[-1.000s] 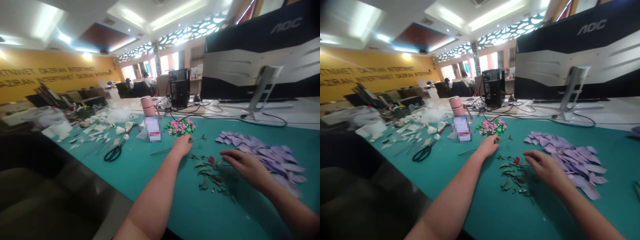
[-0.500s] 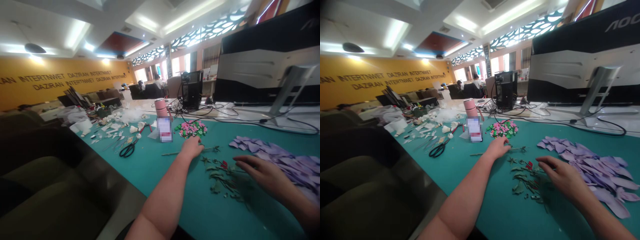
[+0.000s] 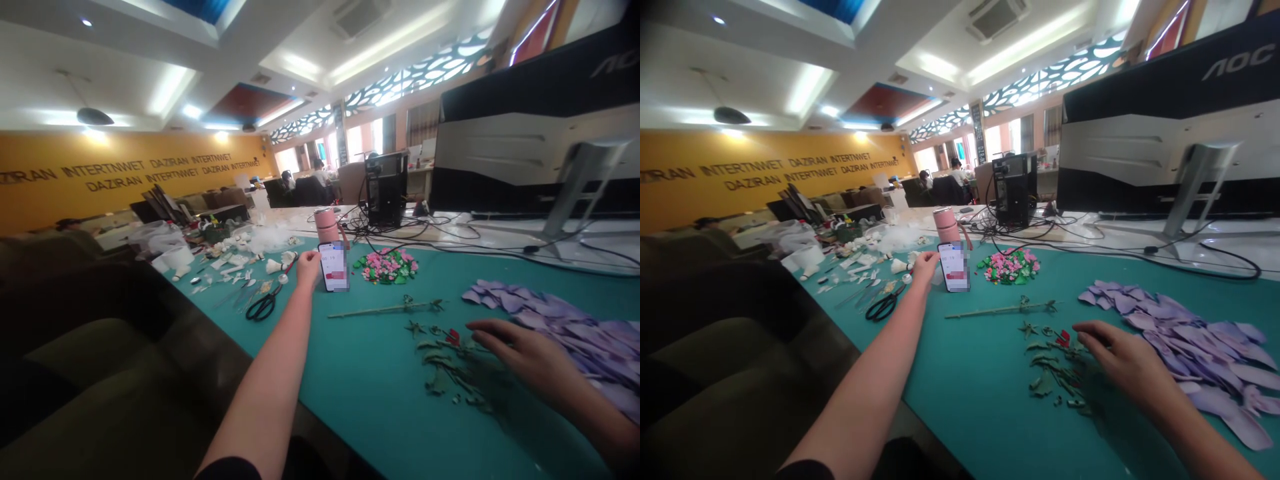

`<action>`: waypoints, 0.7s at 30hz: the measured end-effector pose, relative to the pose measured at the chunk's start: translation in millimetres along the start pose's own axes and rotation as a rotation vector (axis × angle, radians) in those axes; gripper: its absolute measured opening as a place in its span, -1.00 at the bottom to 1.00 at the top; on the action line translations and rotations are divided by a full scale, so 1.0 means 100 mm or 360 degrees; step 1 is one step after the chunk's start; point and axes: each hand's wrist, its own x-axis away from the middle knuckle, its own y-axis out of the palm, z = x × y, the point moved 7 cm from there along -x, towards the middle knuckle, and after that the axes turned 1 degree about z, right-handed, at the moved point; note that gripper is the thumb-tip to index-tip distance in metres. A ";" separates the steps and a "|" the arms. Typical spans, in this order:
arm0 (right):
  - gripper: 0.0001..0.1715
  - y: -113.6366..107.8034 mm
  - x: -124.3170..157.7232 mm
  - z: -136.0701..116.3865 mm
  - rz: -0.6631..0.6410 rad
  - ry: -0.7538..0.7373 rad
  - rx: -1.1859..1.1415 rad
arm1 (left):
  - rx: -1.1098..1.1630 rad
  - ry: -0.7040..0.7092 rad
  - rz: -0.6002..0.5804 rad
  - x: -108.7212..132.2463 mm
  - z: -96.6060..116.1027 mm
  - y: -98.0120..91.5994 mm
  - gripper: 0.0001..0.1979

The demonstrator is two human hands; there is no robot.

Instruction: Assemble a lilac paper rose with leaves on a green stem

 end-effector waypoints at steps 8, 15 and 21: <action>-0.50 0.01 0.00 0.00 -0.0024 0.0065 -0.0053 | 0.0309 -0.0137 -0.0138 -0.04 -0.13 0.09 -0.73; -0.48 0.01 0.01 0.01 -0.0050 0.0134 -0.0048 | 0.0393 -0.0141 -0.0149 -0.06 -0.13 0.16 -0.74; -0.48 0.01 0.00 -0.01 -0.0047 0.0069 -0.0065 | 0.0341 -0.0091 -0.0043 -0.07 -0.09 0.12 -0.78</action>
